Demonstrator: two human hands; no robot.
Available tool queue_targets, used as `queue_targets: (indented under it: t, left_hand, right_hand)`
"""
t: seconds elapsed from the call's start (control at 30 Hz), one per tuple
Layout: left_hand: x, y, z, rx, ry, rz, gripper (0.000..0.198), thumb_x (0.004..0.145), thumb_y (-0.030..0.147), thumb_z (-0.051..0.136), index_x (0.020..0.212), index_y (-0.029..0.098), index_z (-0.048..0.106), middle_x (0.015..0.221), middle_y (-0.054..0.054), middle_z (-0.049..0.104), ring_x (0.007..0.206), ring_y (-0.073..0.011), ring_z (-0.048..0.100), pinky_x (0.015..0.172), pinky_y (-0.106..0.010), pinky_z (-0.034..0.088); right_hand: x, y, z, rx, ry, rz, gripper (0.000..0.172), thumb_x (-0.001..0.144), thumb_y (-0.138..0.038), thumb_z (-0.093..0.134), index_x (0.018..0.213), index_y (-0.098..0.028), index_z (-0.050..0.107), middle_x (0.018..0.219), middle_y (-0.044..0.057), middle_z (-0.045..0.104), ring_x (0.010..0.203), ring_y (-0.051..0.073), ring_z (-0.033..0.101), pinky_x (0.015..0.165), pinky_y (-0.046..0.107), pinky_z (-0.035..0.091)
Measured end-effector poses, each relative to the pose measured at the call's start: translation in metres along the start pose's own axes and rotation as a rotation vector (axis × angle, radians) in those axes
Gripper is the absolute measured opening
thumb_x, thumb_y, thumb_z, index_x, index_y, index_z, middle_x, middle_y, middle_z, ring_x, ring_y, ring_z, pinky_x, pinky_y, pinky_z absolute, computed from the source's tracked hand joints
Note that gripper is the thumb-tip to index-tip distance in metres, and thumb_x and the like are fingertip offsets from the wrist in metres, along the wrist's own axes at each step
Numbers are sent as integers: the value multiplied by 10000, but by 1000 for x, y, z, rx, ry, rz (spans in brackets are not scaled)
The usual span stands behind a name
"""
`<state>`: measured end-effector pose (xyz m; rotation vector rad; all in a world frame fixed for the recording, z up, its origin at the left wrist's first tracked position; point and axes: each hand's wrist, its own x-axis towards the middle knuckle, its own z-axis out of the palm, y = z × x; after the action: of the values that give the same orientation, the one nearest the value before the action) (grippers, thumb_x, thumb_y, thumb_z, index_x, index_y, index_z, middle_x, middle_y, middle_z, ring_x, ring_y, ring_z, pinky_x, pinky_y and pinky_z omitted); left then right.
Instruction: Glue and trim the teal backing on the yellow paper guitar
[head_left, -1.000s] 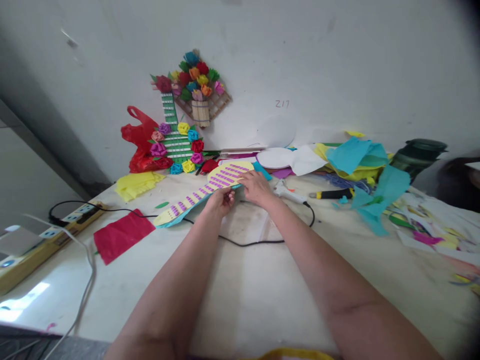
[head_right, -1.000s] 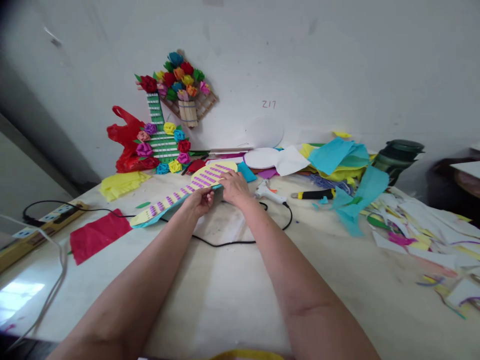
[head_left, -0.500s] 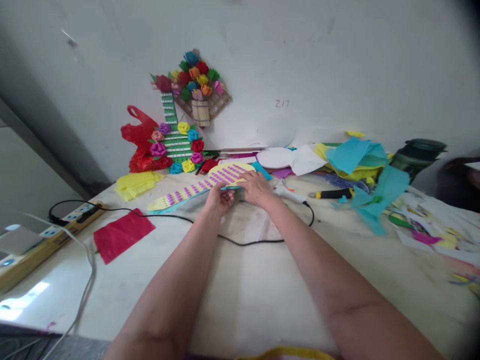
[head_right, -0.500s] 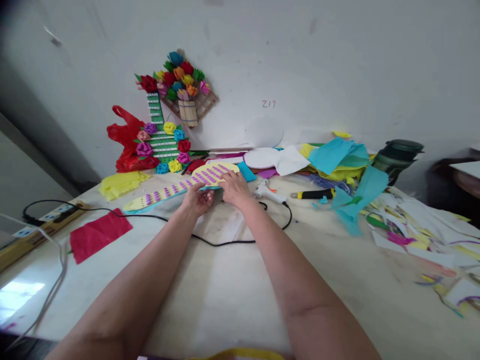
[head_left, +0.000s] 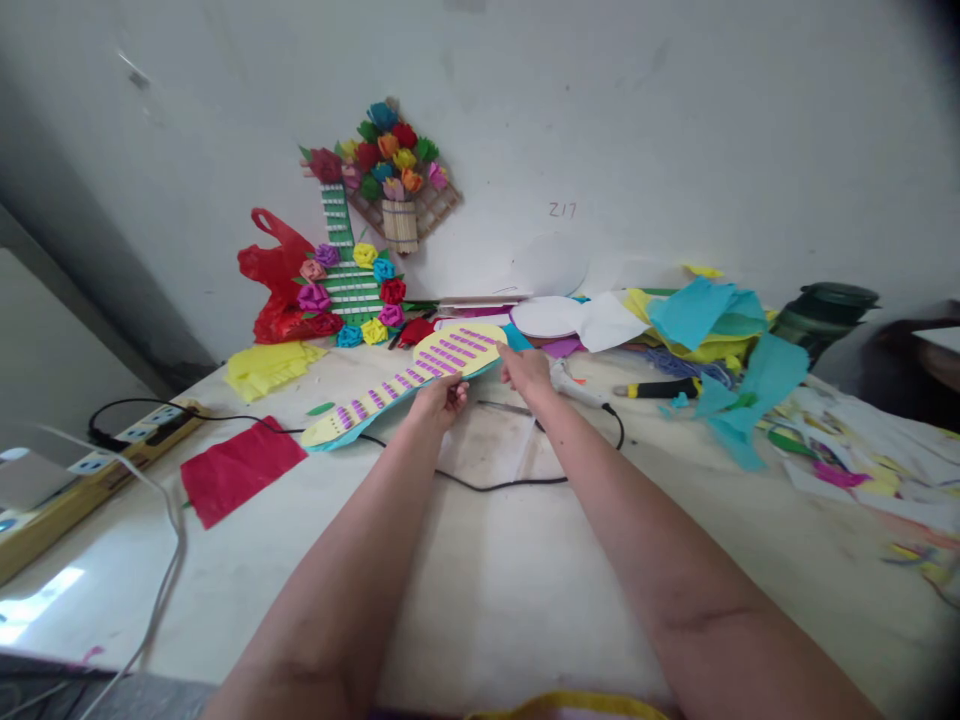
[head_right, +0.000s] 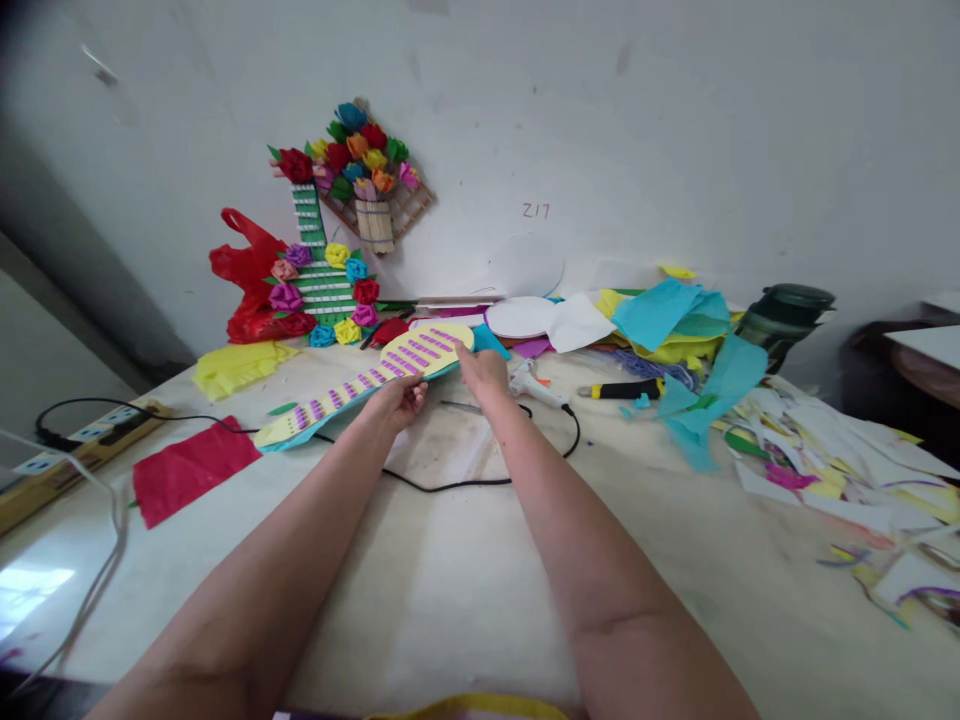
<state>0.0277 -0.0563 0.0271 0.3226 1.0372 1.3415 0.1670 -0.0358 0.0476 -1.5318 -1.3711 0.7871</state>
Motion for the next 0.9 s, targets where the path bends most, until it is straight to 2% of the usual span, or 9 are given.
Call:
queue_targets:
  t: [0.07,0.13,0.3,0.5,0.67,0.9]
  left_hand:
    - [-1,0,0,6,-6,3,104,784,62,523,686,99,518,477,-8,531,323,-30,436,318,-105,387]
    - [-3,0,1,11,-15,1,107,787,64,520,686,99,520,481,-8,533,318,-28,429,313,-107,385]
    - [-4,-2,1,42,-29,1,116,783,52,523,674,91,525,477,-16,534,317,-31,433,315,-108,390]
    - [-3,-4,2,67,-32,16,123,782,50,527,665,88,521,470,-16,532,320,-31,435,319,-106,389]
    - [-3,-5,1,75,-45,29,116,778,52,534,669,92,525,474,-15,534,324,-33,438,319,-109,388]
    - [-3,-6,2,65,-33,31,98,766,52,549,681,96,530,476,-17,541,332,-43,455,310,-115,385]
  right_hand:
    - [-1,-2,2,161,-118,194,427,742,-559,521,690,-149,629,460,51,536,400,127,433,383,235,324]
    - [-5,-6,5,265,-201,311,441,748,-553,529,691,-123,610,440,57,530,349,87,356,335,203,248]
    - [-14,-16,9,395,-321,414,402,798,-478,522,670,-102,586,416,58,516,319,43,261,303,164,152]
    - [-11,-14,14,441,-329,476,243,815,-291,513,657,-112,556,391,36,503,310,41,264,287,143,145]
    - [-8,-10,21,501,-243,472,84,771,-142,511,704,-112,551,378,9,484,303,48,310,290,140,175]
    - [-7,-9,21,499,-221,463,72,753,-136,511,700,-104,549,373,16,491,299,43,305,293,138,179]
